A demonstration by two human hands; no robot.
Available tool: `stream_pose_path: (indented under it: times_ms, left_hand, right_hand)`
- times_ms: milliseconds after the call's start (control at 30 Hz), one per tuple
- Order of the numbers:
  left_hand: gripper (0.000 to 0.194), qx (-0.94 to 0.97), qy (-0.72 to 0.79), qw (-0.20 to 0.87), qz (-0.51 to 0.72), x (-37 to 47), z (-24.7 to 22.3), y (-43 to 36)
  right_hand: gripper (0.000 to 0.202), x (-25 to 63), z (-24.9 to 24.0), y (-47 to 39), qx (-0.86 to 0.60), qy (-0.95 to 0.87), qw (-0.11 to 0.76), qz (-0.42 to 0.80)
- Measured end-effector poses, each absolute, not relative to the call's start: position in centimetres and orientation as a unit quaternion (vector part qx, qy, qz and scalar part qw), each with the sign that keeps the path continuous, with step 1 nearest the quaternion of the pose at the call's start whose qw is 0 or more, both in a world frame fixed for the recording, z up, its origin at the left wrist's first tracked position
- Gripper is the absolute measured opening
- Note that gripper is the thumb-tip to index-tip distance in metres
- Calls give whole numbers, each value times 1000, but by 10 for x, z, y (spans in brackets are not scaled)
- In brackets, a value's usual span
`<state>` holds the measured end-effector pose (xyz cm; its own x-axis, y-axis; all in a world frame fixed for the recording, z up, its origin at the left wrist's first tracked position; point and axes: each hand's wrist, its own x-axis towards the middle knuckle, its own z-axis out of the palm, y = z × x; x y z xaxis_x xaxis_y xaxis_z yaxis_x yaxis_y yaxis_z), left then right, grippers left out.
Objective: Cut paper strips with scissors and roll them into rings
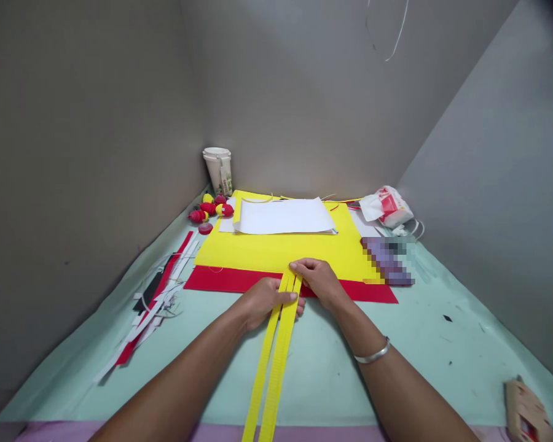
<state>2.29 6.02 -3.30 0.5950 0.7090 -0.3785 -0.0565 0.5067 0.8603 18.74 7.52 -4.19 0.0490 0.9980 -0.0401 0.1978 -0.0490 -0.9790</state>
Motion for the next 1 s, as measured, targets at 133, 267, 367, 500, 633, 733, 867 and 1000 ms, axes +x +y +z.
stream_pose_path:
  times_ms: [133,267,367,500,633,733,867,1000]
  left_hand:
    - [22,414,382,793,234,23,-29,59]
    - [21,410,383,793,236,23,-29,58]
    - [22,410,381,797,229,22,-29,58]
    - [25,399,383,802,227,22,-29,59]
    - [22,393,388,802,227,23,-29,59]
    - [18,388,389,804,228,23,-29,59]
    - [15,381,388,807,229,23,-28,59]
    - [17,382,381,812,223,23,-26,58]
  right_hand:
    - [32,188,-40,75,-565,-519,449,458]
    - [34,188,-40,75,-564,-512,449,467]
    - [33,189,-39,75,-563,-510,451,469]
    - [30,189,-39,75,-560,-512,452,468]
    - [30,188,-40,75,-558,-515,453,467]
    - [30,188,-41,76,-557,-515,452,469]
    - [31,188,-42,76,-554,-515,454,472]
    - [31,189,-42,76,-549,-510,461,476]
